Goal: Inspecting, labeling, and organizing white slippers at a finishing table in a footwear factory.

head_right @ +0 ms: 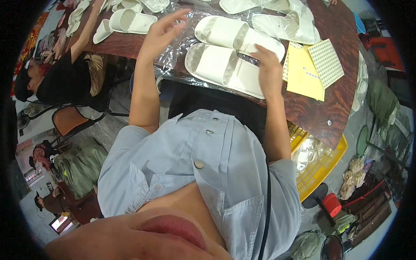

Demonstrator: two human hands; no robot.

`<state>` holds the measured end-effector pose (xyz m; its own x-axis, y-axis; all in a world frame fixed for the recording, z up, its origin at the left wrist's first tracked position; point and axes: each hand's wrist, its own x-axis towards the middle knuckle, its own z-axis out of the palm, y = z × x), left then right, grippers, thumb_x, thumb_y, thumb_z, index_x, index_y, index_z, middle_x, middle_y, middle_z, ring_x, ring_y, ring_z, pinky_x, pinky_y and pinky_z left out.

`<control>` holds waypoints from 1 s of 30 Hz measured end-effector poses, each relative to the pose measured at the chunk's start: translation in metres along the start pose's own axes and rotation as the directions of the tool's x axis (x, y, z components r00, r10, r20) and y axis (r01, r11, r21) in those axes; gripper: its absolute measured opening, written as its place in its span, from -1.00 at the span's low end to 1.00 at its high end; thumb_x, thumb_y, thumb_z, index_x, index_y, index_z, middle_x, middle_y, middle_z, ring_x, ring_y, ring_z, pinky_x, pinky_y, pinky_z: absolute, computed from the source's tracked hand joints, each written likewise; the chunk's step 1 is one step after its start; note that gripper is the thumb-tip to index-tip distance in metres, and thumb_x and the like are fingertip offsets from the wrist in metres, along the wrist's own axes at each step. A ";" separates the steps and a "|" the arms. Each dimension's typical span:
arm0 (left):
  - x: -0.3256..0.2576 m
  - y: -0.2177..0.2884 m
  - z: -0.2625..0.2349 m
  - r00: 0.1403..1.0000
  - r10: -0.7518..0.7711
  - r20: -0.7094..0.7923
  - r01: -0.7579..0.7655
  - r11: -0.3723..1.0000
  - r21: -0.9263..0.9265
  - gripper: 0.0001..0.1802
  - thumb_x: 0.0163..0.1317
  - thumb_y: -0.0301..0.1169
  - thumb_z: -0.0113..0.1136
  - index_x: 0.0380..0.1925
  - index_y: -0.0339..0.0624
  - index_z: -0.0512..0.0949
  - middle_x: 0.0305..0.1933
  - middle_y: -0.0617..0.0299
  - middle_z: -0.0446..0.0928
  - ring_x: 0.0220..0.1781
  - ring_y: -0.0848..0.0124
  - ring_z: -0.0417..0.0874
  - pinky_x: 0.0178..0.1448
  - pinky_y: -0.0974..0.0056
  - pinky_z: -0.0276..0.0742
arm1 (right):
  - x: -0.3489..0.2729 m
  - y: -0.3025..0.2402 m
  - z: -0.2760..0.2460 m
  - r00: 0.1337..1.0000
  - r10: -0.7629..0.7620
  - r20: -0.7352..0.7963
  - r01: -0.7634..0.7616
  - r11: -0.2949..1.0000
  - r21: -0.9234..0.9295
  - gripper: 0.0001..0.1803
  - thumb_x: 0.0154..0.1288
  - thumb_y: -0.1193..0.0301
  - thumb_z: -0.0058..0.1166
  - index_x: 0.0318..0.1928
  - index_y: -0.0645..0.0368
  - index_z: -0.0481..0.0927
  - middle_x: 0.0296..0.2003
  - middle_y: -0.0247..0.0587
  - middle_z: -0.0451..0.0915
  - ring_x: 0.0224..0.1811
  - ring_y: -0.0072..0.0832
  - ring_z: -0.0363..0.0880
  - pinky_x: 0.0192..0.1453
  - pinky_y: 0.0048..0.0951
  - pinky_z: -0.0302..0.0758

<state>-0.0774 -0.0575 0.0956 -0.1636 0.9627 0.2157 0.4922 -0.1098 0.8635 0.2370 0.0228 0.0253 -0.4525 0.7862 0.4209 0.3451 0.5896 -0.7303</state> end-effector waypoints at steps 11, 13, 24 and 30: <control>0.008 0.029 0.114 0.870 0.425 0.248 -0.492 0.749 0.443 -0.53 0.17 -0.19 0.35 0.12 0.10 0.60 0.08 0.07 0.50 0.27 0.04 0.41 0.26 -0.03 0.35 | 0.014 0.034 -0.034 0.986 0.126 -0.109 -0.140 0.981 -0.134 -0.86 0.22 0.57 0.15 -0.21 0.28 0.67 -0.23 -0.07 0.63 -0.17 -0.19 0.61 -0.05 -0.30 0.51; 0.007 0.022 0.129 0.862 0.448 0.237 -0.497 0.652 0.572 -0.53 0.11 -0.12 0.38 0.07 0.20 0.63 0.26 0.06 0.37 0.42 -0.06 0.21 0.34 -0.25 0.11 | 0.012 0.040 -0.030 0.993 0.087 -0.083 -0.101 0.976 -0.194 -0.87 0.21 0.57 0.16 -0.22 0.28 0.67 -0.24 -0.08 0.61 -0.17 -0.18 0.59 -0.07 -0.29 0.50; 0.005 -0.009 0.143 0.916 0.373 0.147 -0.389 0.744 0.544 -0.57 0.12 -0.22 0.21 0.05 0.16 0.64 0.34 0.01 0.30 0.45 -0.03 0.21 0.42 -0.26 0.04 | 0.020 0.042 -0.039 0.981 0.191 0.042 -0.182 0.968 -0.173 -0.89 0.10 0.59 0.23 -0.34 0.31 0.59 -0.31 -0.08 0.55 -0.24 -0.18 0.54 -0.13 -0.27 0.46; 0.004 -0.009 0.144 0.919 0.365 0.150 -0.388 0.768 0.510 -0.59 0.11 -0.23 0.21 0.02 0.14 0.64 0.34 -0.01 0.31 0.46 -0.05 0.20 0.43 -0.26 0.03 | 0.023 0.045 -0.043 0.979 0.162 0.121 -0.138 0.973 -0.187 -0.87 0.11 0.62 0.21 -0.31 0.31 0.53 -0.33 -0.08 0.52 -0.25 -0.17 0.53 -0.13 -0.26 0.44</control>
<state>0.0400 -0.0173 0.0228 0.1570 0.8818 0.4448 0.8777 -0.3310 0.3466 0.2776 0.0753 0.0249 -0.4870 0.8430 0.2284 0.5517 0.4996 -0.6678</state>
